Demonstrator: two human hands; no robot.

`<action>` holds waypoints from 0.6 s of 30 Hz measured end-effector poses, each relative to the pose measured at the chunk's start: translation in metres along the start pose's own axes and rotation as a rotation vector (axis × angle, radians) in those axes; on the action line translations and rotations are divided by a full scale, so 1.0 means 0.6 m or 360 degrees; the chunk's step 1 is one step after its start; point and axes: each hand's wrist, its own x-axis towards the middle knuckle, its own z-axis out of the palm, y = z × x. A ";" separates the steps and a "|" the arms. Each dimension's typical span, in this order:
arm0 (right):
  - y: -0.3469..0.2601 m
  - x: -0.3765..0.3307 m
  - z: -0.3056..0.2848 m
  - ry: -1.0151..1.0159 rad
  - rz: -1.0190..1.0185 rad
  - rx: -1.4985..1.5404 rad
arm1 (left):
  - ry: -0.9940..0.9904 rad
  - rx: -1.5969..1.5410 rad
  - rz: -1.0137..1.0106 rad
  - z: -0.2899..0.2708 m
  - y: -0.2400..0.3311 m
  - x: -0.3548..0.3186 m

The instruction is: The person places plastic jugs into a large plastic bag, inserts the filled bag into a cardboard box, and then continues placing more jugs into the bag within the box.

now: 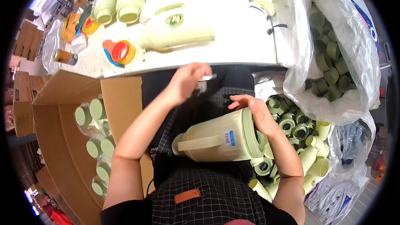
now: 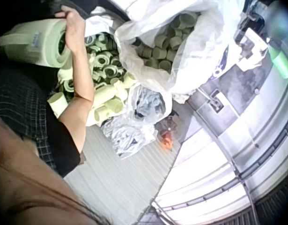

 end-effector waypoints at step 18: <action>0.013 0.106 -0.039 0.0076 -0.0138 0.0105 | 0.0259 0.1065 0.0452 0.054 -0.019 0.248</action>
